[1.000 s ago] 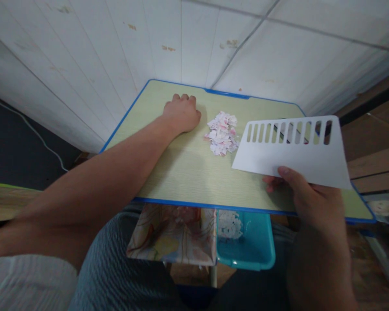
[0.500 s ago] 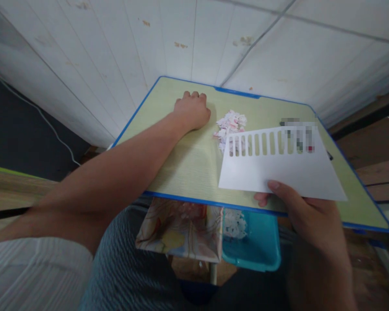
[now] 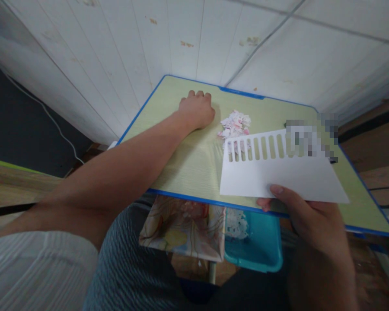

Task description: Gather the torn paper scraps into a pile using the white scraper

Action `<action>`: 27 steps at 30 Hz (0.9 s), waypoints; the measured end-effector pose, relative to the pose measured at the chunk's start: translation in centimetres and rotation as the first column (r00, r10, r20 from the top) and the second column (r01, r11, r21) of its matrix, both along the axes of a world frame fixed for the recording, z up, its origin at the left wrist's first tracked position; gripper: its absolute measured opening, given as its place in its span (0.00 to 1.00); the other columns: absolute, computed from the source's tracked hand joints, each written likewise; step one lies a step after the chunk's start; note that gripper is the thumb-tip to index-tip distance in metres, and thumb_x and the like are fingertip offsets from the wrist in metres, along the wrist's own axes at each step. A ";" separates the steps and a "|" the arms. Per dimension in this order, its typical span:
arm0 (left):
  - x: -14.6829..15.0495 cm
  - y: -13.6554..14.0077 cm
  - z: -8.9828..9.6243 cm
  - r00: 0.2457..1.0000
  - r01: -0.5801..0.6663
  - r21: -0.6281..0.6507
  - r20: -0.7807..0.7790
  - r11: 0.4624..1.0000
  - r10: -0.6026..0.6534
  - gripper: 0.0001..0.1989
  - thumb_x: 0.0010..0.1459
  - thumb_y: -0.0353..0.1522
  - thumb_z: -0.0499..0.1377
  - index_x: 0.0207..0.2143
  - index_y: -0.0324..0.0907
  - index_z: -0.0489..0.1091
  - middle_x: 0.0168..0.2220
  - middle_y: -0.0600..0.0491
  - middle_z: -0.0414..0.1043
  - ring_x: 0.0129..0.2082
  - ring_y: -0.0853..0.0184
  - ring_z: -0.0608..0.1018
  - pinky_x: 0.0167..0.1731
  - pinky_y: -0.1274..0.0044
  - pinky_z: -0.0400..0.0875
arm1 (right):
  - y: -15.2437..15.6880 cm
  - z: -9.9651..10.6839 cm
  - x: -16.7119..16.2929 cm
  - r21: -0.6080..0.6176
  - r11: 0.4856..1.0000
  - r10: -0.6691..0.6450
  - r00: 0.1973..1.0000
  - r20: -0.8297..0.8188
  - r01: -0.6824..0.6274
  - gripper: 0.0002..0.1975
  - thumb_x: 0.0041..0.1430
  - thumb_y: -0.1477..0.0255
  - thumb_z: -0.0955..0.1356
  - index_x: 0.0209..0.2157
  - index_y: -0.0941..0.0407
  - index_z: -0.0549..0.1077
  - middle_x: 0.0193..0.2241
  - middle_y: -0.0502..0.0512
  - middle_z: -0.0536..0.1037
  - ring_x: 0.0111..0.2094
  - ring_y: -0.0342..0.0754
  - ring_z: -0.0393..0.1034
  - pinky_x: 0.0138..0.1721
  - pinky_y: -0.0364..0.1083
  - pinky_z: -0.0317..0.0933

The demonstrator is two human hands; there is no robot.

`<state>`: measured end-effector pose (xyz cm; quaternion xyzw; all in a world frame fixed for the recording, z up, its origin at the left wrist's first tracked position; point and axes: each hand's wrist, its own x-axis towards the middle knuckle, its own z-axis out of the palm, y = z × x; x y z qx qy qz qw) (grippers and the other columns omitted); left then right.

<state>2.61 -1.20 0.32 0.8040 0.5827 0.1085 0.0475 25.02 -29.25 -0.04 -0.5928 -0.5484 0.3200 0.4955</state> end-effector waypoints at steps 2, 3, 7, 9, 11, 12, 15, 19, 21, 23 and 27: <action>0.0 -0.2 0.2 1.000 0.002 -0.002 -0.001 1.000 -0.002 0.28 0.84 0.38 0.55 0.80 0.43 0.73 0.81 0.36 0.75 0.82 0.37 0.71 0.80 0.51 0.71 | 0.0 -0.1 0.1 0.007 1.000 0.008 1.000 0.001 -0.008 0.21 0.72 0.56 0.82 0.25 0.48 0.85 0.23 0.55 0.85 0.26 0.58 0.82 0.32 0.54 0.80; 0.1 -0.4 0.3 1.000 0.003 -0.003 -0.002 1.000 -0.003 0.28 0.85 0.37 0.55 0.80 0.43 0.73 0.81 0.36 0.74 0.82 0.38 0.71 0.80 0.51 0.71 | 0.0 -0.2 0.2 0.013 1.000 0.006 1.000 0.004 -0.006 0.22 0.73 0.57 0.82 0.25 0.48 0.85 0.23 0.54 0.85 0.26 0.57 0.82 0.32 0.54 0.80; 0.1 -0.8 0.5 1.000 0.014 -0.002 -0.023 1.000 -0.014 0.28 0.85 0.34 0.55 0.80 0.35 0.72 0.81 0.32 0.73 0.83 0.38 0.71 0.80 0.50 0.71 | 0.1 -0.6 0.8 0.032 0.999 0.018 1.000 0.026 -0.019 0.22 0.76 0.59 0.80 0.25 0.48 0.85 0.24 0.52 0.85 0.27 0.55 0.82 0.38 0.53 0.81; 0.1 -0.6 0.2 1.000 0.018 0.013 -0.014 1.000 -0.018 0.28 0.85 0.35 0.55 0.80 0.36 0.72 0.80 0.32 0.74 0.83 0.38 0.71 0.80 0.50 0.71 | 0.2 -0.8 1.2 0.039 0.999 0.035 0.999 0.017 -0.036 0.21 0.77 0.62 0.79 0.25 0.48 0.85 0.25 0.52 0.85 0.28 0.55 0.83 0.41 0.53 0.81; 0.0 0.0 -0.4 1.000 0.022 0.034 0.011 0.999 -0.022 0.27 0.85 0.36 0.56 0.79 0.41 0.73 0.79 0.35 0.76 0.82 0.38 0.72 0.80 0.49 0.71 | 0.2 -1.0 1.5 0.049 0.998 0.042 0.999 0.015 -0.043 0.20 0.76 0.64 0.79 0.26 0.48 0.86 0.25 0.51 0.86 0.29 0.56 0.84 0.42 0.53 0.82; 0.0 0.3 -0.7 0.999 0.026 0.044 0.021 0.999 -0.027 0.27 0.85 0.37 0.56 0.79 0.42 0.73 0.78 0.36 0.76 0.82 0.37 0.72 0.81 0.48 0.70 | 0.2 -1.1 1.6 0.053 0.997 0.046 0.999 0.022 -0.047 0.19 0.76 0.64 0.79 0.27 0.49 0.86 0.25 0.51 0.86 0.30 0.56 0.84 0.42 0.54 0.82; -0.1 1.2 -1.4 0.998 0.037 0.059 0.041 0.998 -0.040 0.27 0.85 0.39 0.57 0.79 0.42 0.73 0.78 0.36 0.75 0.82 0.35 0.71 0.81 0.46 0.68 | 0.1 -1.3 1.8 0.063 0.997 0.051 0.998 0.048 -0.054 0.18 0.75 0.66 0.80 0.27 0.49 0.87 0.25 0.51 0.86 0.29 0.56 0.84 0.41 0.53 0.82; -0.1 1.5 -1.7 0.998 0.034 0.045 0.053 0.998 -0.037 0.27 0.83 0.38 0.58 0.78 0.41 0.73 0.78 0.36 0.74 0.83 0.34 0.70 0.83 0.44 0.65 | -0.1 -1.3 1.8 0.056 0.997 0.040 0.998 0.057 -0.043 0.18 0.73 0.67 0.80 0.25 0.49 0.87 0.25 0.52 0.87 0.29 0.57 0.85 0.41 0.54 0.83; -0.1 1.5 -1.6 0.998 0.037 0.040 0.055 0.998 -0.040 0.27 0.83 0.37 0.58 0.78 0.39 0.73 0.78 0.36 0.74 0.83 0.34 0.70 0.83 0.43 0.65 | -0.1 -1.2 1.8 0.047 0.998 0.036 0.998 0.043 -0.038 0.18 0.72 0.67 0.81 0.25 0.49 0.87 0.25 0.53 0.87 0.30 0.58 0.85 0.43 0.56 0.84; -0.2 1.5 -1.6 0.997 0.051 0.047 0.055 0.998 -0.053 0.27 0.82 0.37 0.57 0.78 0.38 0.73 0.78 0.35 0.74 0.83 0.33 0.70 0.82 0.42 0.65 | 0.0 -1.2 1.8 0.037 0.999 0.038 0.999 0.016 -0.039 0.18 0.73 0.65 0.80 0.25 0.48 0.86 0.24 0.53 0.86 0.30 0.58 0.84 0.46 0.57 0.84; -0.1 1.2 -1.3 0.999 0.039 0.051 0.034 0.998 -0.041 0.28 0.82 0.36 0.57 0.78 0.38 0.73 0.78 0.35 0.75 0.82 0.36 0.71 0.81 0.45 0.69 | 0.6 -1.5 2.1 -0.002 0.999 0.041 0.995 -0.092 -0.042 0.17 0.73 0.66 0.78 0.27 0.49 0.86 0.23 0.53 0.83 0.27 0.57 0.81 0.39 0.55 0.82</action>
